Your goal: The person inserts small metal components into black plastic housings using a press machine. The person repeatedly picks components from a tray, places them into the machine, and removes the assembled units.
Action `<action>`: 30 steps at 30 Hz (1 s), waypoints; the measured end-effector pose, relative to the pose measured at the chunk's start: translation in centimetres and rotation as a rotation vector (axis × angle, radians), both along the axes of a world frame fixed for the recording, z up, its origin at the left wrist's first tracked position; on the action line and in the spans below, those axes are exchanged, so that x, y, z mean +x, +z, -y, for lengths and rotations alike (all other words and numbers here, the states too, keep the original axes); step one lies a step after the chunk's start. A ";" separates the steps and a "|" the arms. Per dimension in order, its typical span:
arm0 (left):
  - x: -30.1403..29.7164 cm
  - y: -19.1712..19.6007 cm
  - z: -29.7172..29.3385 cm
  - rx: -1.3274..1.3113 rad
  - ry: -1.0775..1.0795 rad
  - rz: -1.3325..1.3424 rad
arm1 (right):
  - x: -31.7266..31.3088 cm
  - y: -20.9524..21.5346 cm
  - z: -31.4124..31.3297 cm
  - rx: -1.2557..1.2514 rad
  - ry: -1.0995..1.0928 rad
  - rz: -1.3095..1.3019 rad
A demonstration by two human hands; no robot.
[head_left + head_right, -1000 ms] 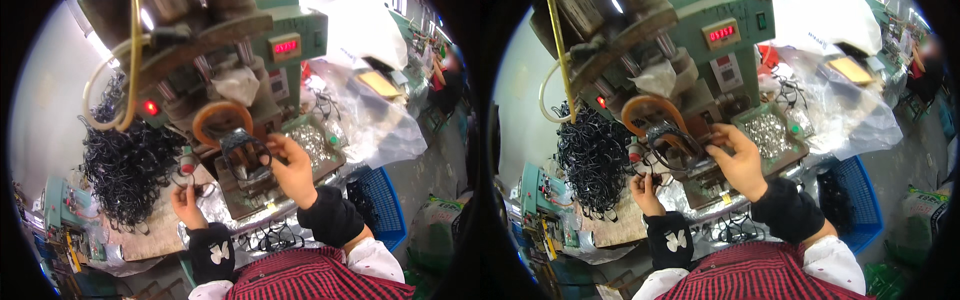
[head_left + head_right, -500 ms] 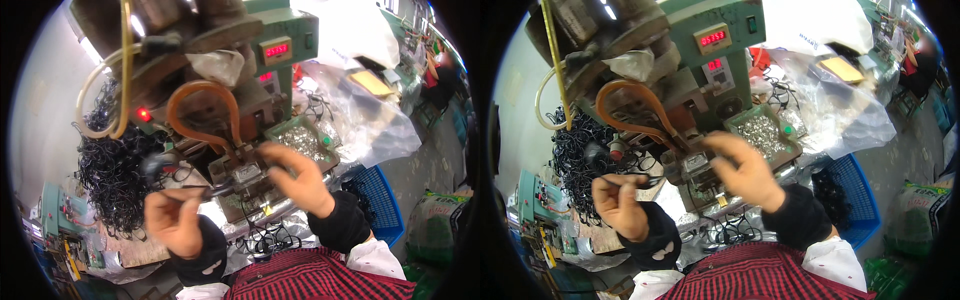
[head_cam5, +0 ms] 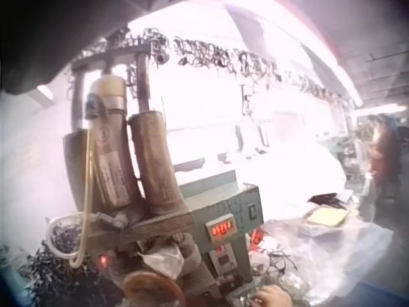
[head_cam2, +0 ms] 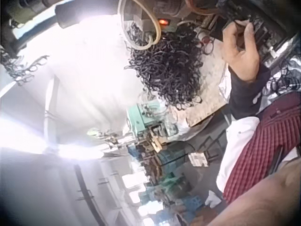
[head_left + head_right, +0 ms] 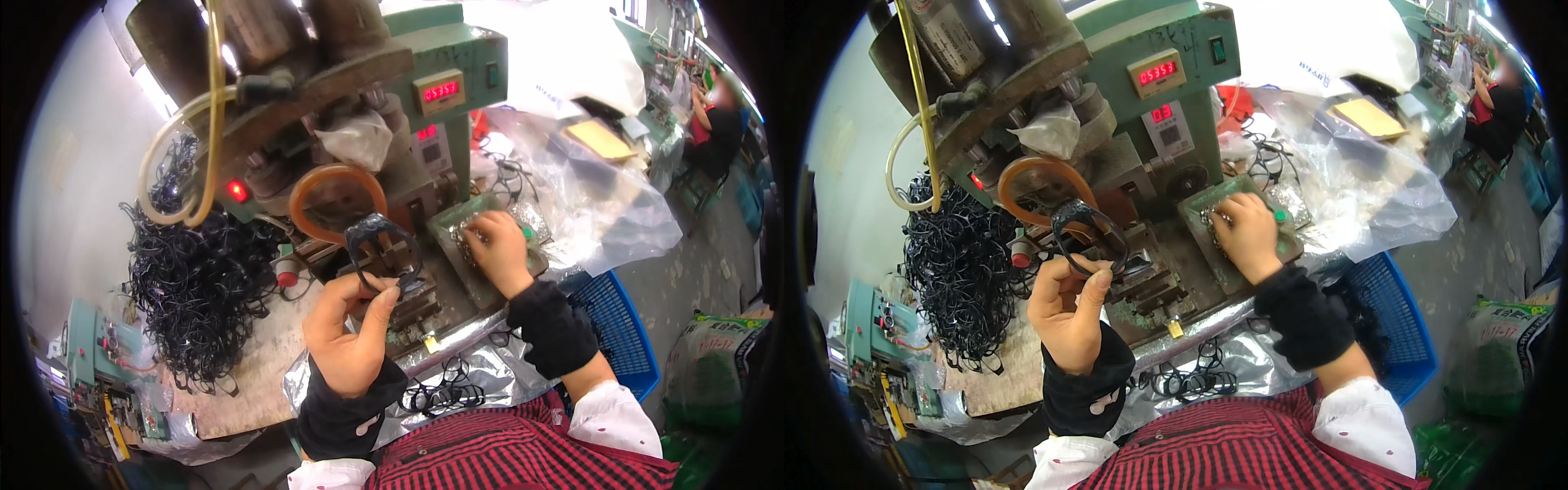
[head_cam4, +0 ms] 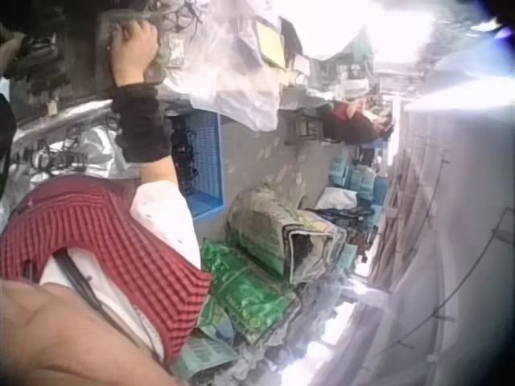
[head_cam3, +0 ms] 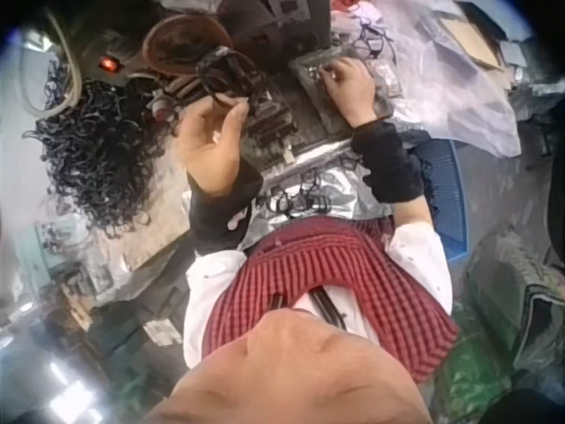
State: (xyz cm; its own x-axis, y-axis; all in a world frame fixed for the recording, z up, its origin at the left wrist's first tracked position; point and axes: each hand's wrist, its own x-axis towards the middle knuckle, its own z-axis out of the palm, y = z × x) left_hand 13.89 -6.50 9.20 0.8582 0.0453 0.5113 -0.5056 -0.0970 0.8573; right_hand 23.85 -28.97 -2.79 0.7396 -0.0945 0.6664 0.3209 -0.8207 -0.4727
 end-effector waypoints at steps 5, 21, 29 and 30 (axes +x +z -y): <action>-1.4 -0.3 0.0 0.070 0.059 -0.020 | 4.0 -1.2 -2.4 -0.267 -0.014 -0.027; 15.4 -20.6 -15.9 0.975 0.682 -0.549 | -2.1 2.2 -2.3 0.429 0.159 -0.158; 4.9 -18.9 -15.7 0.385 0.508 -0.087 | -9.2 -0.5 4.8 0.707 0.025 -0.257; 3.8 -17.3 -14.7 0.115 0.466 -0.131 | -9.7 0.1 4.7 0.775 0.045 -0.269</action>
